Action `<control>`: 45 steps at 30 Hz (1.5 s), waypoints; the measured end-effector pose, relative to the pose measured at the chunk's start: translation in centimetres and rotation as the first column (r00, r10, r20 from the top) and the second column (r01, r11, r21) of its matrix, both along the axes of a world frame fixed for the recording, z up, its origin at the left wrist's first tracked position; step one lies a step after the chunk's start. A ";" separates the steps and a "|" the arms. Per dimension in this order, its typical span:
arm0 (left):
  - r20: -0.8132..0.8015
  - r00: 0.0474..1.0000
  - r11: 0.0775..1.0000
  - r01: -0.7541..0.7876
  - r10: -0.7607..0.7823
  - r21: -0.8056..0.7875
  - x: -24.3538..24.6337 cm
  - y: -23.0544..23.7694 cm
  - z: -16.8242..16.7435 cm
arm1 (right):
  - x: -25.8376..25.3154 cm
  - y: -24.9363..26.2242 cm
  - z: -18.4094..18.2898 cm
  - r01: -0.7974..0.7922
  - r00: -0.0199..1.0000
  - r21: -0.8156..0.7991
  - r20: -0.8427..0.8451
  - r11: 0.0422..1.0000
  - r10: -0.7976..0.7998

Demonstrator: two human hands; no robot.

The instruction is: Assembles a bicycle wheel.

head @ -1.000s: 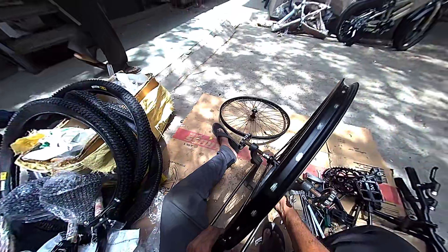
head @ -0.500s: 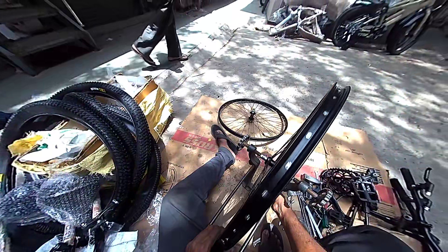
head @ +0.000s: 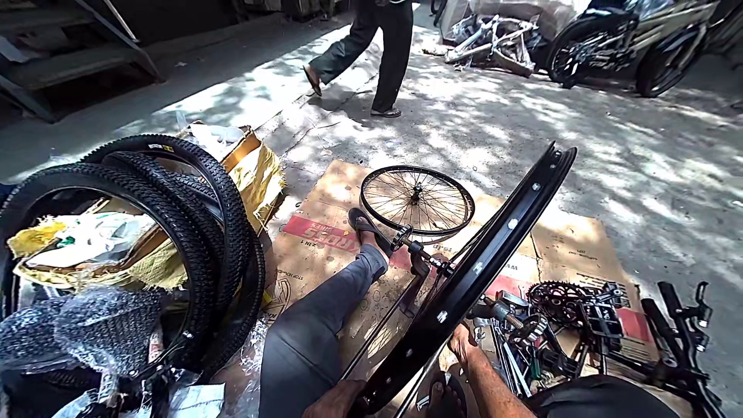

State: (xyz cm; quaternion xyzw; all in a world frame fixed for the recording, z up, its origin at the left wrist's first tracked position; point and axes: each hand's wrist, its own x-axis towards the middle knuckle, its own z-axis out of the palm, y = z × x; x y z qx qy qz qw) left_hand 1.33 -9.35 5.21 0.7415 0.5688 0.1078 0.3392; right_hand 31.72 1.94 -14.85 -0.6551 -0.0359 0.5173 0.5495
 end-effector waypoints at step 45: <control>0.650 0.749 0.988 -0.035 0.125 -0.150 2.0 9.8 -1.9 | -1.2 -0.2 0.2 0.171 0.985 -0.127 0.020 0.977 -0.170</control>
